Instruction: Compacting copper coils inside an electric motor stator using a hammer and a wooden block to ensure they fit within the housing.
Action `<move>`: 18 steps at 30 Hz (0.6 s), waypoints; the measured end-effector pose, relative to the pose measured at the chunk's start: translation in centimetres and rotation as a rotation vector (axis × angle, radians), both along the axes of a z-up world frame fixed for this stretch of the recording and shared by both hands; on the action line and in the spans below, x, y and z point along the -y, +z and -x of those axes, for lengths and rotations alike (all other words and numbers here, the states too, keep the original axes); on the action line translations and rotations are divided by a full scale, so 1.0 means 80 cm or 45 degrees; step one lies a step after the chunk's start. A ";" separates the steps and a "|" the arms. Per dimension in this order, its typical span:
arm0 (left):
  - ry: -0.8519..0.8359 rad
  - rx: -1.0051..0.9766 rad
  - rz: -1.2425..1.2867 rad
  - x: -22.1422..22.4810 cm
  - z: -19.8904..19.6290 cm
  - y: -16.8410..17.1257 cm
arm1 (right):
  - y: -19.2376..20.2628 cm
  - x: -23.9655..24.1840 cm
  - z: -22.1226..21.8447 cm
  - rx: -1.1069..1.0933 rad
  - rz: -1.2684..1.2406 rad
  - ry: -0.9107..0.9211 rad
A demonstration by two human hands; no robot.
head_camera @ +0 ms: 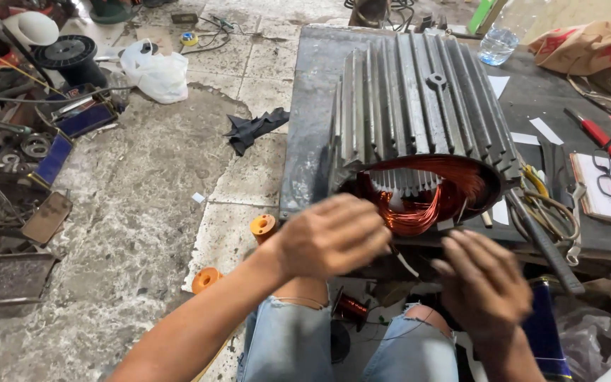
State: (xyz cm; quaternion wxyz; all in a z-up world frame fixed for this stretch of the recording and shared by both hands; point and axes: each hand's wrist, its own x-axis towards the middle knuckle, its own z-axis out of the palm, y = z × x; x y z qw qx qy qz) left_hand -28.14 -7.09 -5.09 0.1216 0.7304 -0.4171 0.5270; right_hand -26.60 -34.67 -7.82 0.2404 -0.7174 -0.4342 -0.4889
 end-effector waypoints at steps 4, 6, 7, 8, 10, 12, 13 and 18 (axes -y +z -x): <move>0.182 -0.160 -0.359 0.018 0.005 -0.015 | 0.002 -0.040 0.006 -0.057 0.394 -0.190; 0.382 -0.240 -0.478 0.020 -0.005 -0.026 | -0.005 -0.043 0.000 -0.029 0.494 -0.277; 0.511 -0.238 -0.564 0.017 -0.010 -0.029 | -0.012 -0.041 -0.005 -0.076 0.531 -0.280; 0.639 -0.234 -0.654 0.015 -0.017 -0.032 | -0.018 -0.038 -0.011 -0.122 0.564 -0.284; 0.569 -0.196 -0.639 0.008 -0.025 -0.034 | -0.013 -0.043 -0.014 -0.086 0.528 -0.282; 0.495 -0.159 -0.626 0.003 -0.033 -0.032 | -0.006 -0.044 -0.019 -0.053 0.491 -0.283; 0.489 -0.093 -0.648 0.002 -0.036 -0.030 | -0.003 -0.042 -0.022 0.001 0.499 -0.255; 0.266 0.190 -0.311 0.018 -0.052 -0.036 | -0.017 -0.041 -0.036 0.150 0.416 -0.286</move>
